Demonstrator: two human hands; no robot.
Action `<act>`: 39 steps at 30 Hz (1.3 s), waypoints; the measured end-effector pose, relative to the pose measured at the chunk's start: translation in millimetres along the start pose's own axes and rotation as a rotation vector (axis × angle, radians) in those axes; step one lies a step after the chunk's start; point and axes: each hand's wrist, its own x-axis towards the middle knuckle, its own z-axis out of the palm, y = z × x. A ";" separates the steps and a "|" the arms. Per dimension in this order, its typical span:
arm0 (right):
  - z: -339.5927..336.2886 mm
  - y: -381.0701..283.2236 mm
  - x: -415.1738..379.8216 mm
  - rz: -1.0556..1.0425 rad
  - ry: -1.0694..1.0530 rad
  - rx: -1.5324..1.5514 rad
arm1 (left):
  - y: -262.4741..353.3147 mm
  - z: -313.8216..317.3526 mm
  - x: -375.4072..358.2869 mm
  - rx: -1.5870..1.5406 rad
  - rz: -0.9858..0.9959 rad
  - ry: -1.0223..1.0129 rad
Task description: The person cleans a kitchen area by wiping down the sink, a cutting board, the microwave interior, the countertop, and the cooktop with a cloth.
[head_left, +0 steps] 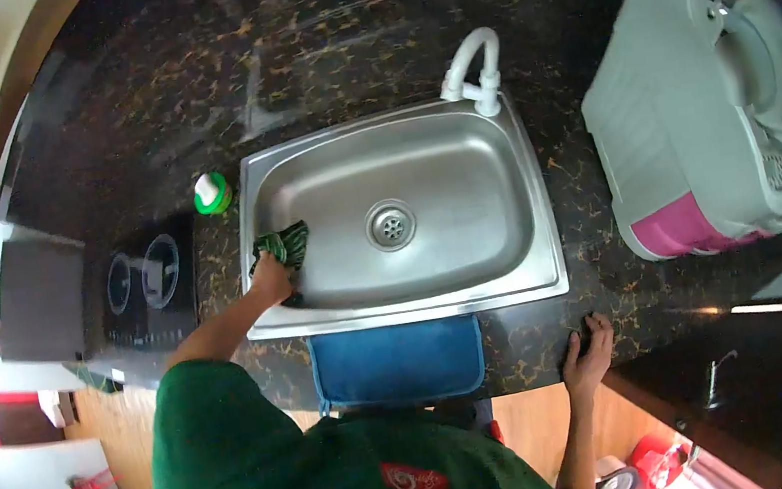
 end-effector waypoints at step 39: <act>14.4 -114.0 -121.6 0.220 0.153 0.039 | -241.4 138.5 202.8 -0.762 -0.653 0.460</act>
